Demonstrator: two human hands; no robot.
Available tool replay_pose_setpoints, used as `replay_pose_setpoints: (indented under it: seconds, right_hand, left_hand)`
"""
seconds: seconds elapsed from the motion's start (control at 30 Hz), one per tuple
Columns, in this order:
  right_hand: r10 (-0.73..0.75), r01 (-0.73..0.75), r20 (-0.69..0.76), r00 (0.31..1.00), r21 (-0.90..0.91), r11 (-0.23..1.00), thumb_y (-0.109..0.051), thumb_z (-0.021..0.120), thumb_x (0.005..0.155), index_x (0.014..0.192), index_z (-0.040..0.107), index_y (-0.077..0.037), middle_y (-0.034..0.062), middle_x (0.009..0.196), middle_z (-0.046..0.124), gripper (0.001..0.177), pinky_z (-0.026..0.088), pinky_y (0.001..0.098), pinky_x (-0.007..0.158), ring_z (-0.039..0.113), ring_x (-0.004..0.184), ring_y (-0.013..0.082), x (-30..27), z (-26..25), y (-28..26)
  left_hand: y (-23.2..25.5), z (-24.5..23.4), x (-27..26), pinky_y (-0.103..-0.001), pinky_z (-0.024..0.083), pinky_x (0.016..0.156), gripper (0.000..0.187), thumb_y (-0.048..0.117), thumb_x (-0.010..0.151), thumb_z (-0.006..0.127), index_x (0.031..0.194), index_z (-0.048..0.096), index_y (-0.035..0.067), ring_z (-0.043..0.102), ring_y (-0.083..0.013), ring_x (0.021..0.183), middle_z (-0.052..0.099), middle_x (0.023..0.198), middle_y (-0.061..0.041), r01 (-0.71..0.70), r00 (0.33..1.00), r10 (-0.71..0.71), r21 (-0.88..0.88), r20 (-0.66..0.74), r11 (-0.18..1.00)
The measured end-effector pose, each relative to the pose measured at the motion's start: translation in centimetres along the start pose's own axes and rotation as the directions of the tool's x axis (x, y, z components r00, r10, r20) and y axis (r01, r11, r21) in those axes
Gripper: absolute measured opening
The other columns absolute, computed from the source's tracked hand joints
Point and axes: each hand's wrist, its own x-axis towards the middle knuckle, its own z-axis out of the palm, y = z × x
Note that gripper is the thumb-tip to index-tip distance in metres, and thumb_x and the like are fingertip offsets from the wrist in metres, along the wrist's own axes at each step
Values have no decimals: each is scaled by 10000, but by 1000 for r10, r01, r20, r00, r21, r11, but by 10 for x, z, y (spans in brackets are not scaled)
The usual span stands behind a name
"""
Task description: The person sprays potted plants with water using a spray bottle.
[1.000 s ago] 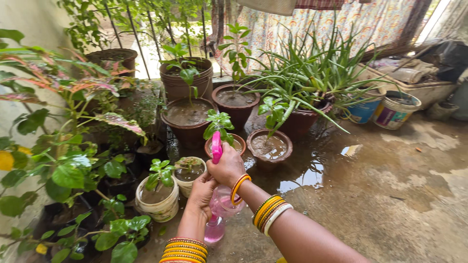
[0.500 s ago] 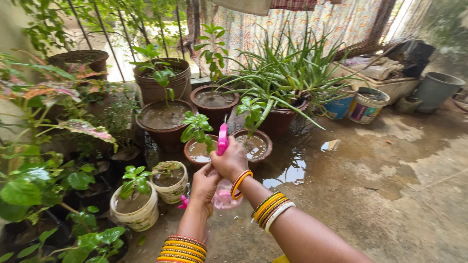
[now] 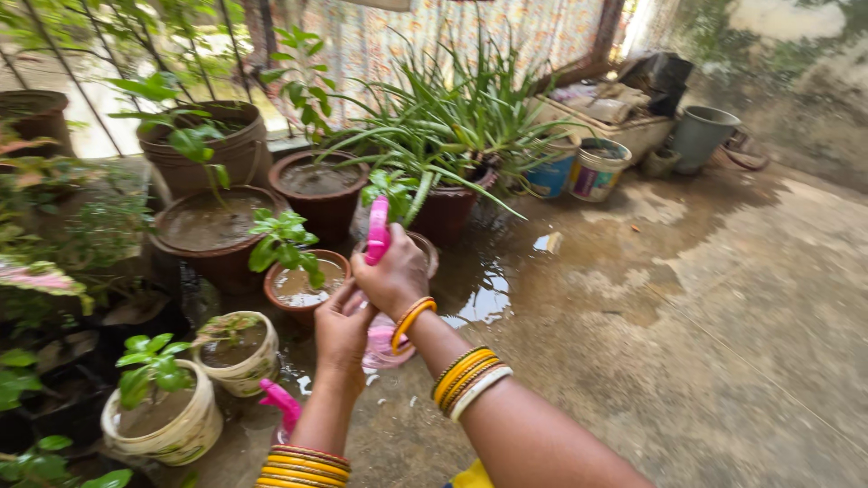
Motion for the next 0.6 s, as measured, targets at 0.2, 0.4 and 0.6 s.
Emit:
replay_pose_setpoints:
  seconds: [0.2,0.4,0.6]
  right_hand:
    - [-19,20,-27,999,21,1000,-316,773,726,1006,635,-15,229,960,726,434,579,475,833,728,894,402,0,-1,0]
    - [74,-80,107,992,53,995,-282,720,744,1029,615,-27,197,1002,723,396,589,467,842,736,919,359,-4,-5,-14]
    - [60,-63,69,996,42,997,-289,759,736,1013,614,-10,223,1005,706,420,562,484,862,706,945,408,-4,1,-9]
  left_hand:
    - [0,-1,-3,-275,545,880,588,49,836,753,1394,587,-35,696,-153,1053,735,1231,-130,-10,1000,11,-37,24,999]
    - [11,-5,-5,-262,551,889,557,72,839,773,1362,613,-32,705,-148,1078,740,1229,-110,-4,1000,4,-5,28,1000]
    - [6,-7,-3,-288,563,869,565,58,824,758,1366,618,-19,711,-164,1042,744,1221,-116,42,999,-42,-40,13,998]
